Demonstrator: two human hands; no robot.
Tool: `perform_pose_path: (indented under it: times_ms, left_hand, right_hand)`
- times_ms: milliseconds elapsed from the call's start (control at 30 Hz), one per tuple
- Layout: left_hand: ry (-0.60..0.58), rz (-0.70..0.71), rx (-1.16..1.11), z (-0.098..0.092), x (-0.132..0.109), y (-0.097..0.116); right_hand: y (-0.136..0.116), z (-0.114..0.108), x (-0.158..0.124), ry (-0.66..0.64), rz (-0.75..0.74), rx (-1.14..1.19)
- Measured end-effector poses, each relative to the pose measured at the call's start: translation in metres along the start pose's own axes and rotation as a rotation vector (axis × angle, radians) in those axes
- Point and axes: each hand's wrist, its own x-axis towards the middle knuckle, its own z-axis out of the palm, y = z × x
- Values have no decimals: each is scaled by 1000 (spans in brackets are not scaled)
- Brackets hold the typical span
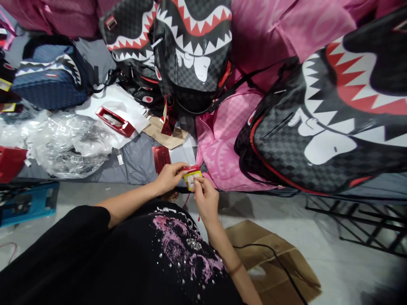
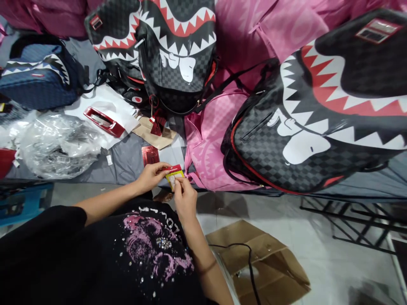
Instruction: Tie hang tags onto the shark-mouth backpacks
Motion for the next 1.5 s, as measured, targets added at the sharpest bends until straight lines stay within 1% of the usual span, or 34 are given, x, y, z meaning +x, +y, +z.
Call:
perform_pose_path:
  times_ms: [100,200,300,467,567,667,833,900,1000,1067,1133,1200,1300,1333,1400,1467,1500]
  left_hand:
    - [33,-46,-135,1,-8,5]
    - [24,-46,-143,-2,-12,6]
    - [-4,3,-81,-7,-15,6]
    - [-25,109,177,-12,-22,4]
    - [-40,135,276,-11,-25,1]
    - [-35,128,293,-10,-28,0]
    - [-11,91,239,-10,-31,1]
    - [-13,122,298,-9,-33,-1]
    - [-3,238,502,-5,-36,-3]
    - [-38,317,651,-2,-39,-4]
    - [-101,344,727,0,-43,-1]
    - [-123,330,651,1,-45,2]
    - [-143,292,301,-2,-46,7]
    - [-142,254,172,-3,-46,8]
    - [-107,134,-31,-4,-44,8]
    - [-62,36,-150,-5,-43,8]
    - [-61,25,-172,-5,-42,8]
  right_hand:
    - [-8,7,3,24,25,13]
    - [-16,11,2,5,51,9]
    - [-21,13,1,-7,75,13]
    - [-25,15,-2,5,113,44]
    - [-26,16,-4,2,138,87]
    - [-28,16,-5,16,150,102]
    - [-26,16,-8,-1,151,95]
    - [-24,16,-9,7,146,91]
    - [-20,15,-11,18,123,48]
    - [-17,14,-13,4,109,7]
    - [-15,13,-15,-3,123,18]
    - [-13,12,-16,-6,177,107]
    - [-14,9,-17,-52,259,267]
    - [-15,8,-18,-81,267,300]
    - [-17,6,-19,-131,263,331]
    - [-18,6,-21,-154,251,333]
    - [-18,6,-22,-161,244,331]
